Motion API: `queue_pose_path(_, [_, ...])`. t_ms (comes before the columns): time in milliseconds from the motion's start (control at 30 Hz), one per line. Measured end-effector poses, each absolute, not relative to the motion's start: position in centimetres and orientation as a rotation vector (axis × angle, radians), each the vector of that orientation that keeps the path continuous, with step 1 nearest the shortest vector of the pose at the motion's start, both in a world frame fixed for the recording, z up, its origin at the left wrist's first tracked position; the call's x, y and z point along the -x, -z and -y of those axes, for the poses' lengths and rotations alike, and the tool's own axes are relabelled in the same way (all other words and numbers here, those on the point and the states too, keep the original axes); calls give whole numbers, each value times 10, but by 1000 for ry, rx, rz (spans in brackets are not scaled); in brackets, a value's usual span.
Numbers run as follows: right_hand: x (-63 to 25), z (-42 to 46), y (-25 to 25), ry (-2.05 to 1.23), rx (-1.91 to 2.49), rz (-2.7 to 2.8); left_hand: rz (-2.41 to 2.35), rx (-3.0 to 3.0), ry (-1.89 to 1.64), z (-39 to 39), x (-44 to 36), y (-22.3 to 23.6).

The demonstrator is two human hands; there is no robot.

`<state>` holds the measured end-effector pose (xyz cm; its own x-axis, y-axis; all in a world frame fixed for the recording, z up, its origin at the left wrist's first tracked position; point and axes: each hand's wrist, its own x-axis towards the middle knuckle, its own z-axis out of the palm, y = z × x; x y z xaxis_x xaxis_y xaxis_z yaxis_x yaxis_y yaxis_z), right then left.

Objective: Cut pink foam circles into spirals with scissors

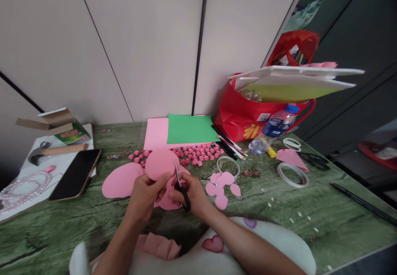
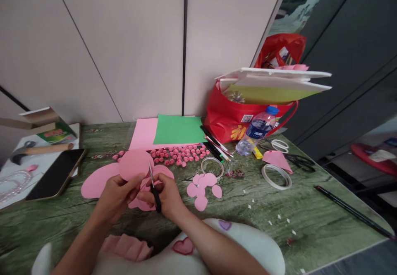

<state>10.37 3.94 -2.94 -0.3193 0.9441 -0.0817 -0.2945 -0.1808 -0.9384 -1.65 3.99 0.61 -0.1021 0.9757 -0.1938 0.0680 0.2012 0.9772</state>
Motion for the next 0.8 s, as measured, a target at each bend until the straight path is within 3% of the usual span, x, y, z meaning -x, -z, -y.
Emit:
queue_pose_path(500, [-104, -38, 29, -1673, 911, 1116, -1307, -1045, -1162, -40, 18, -2])
queue_pose_path(800, [-107, -42, 31, -1587, 859, 1128, -1359, -1051, -1030, -40, 19, -5])
